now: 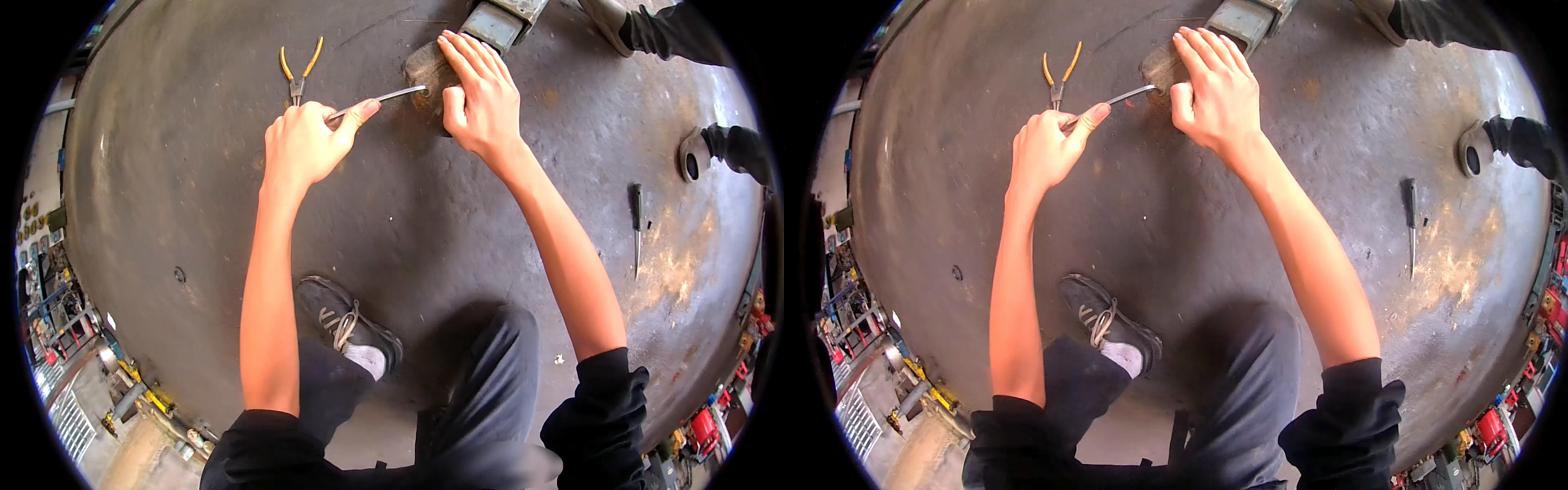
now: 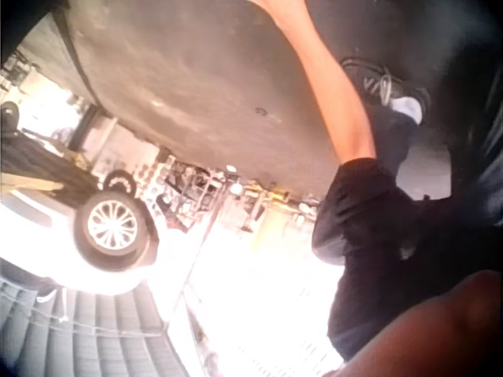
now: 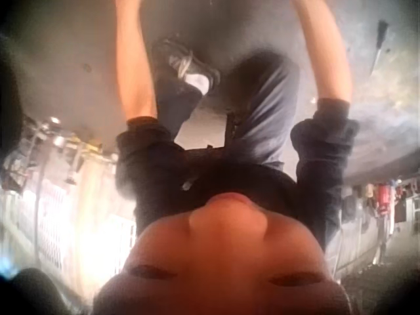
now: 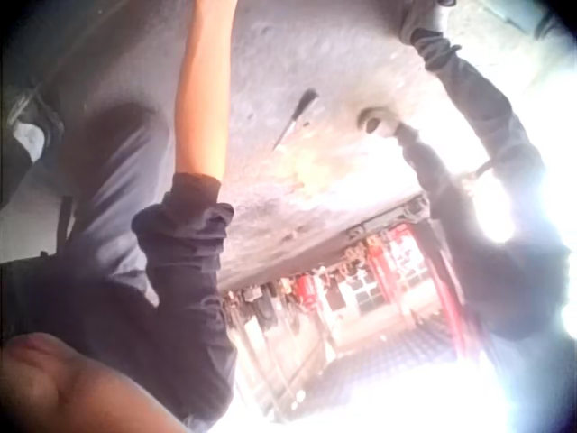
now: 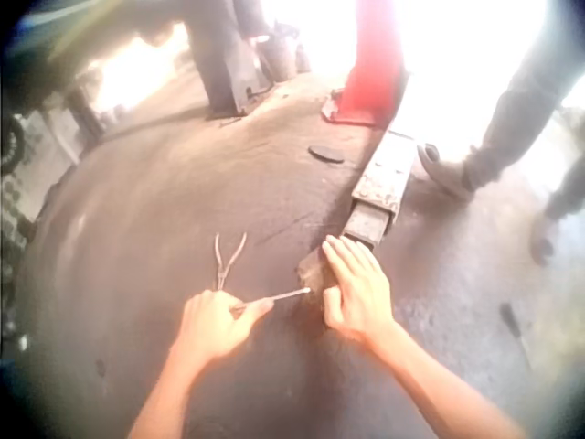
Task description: The person retrieves a metal rod from a tool cart, then uses it to repeatedly scrape and pry at a small, dirty metal part clamped in a vise. The person rotates the part and continues scraping different areas with the rod.
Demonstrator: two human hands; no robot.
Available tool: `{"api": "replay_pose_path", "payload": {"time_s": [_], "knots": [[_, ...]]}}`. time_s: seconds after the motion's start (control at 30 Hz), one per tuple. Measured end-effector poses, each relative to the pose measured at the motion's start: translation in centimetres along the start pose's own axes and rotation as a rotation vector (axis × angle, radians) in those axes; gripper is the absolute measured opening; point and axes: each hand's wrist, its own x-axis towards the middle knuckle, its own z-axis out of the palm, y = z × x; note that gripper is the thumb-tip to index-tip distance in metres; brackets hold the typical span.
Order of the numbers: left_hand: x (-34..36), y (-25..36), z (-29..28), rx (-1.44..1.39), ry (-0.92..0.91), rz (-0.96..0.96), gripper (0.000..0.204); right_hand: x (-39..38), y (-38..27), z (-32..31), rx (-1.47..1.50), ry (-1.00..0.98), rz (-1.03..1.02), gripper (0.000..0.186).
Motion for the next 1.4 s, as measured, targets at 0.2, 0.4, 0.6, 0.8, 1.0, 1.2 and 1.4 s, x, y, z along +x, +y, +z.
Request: {"api": "replay_pose_path", "payload": {"time_s": [0.2,0.4,0.6,0.8,1.0,1.2,1.4], "knots": [[-2.1,2.0,0.7,-0.007,0.105,-0.064,0.077,-0.6,1.1,-0.6,0.045,0.05,-0.007,0.051],[-3.2,3.0,2.2,0.028,0.189,-0.118,0.08,-1.1,0.9,-1.2,0.084,0.064,0.043,0.05],[-4.2,4.1,3.4,0.0,0.29,-0.083,0.077,-3.8,1.1,-0.2,0.521,0.469,0.293,0.042],[-3.9,3.3,4.0,-0.102,0.333,-0.015,0.064,-4.2,-0.1,1.0,0.784,0.609,0.575,0.059],[-4.7,3.4,4.5,-0.19,0.337,-0.049,0.069,-3.9,-1.0,1.0,0.652,0.682,0.686,0.052],[-5.8,4.6,4.6,-0.26,0.309,-0.098,0.057,-3.3,-1.3,0.2,0.552,0.731,0.733,0.046],[-6.6,5.2,6.1,-0.315,0.447,-0.154,0.058,-2.7,-1.1,0.6,0.534,0.767,0.674,0.039]]}}
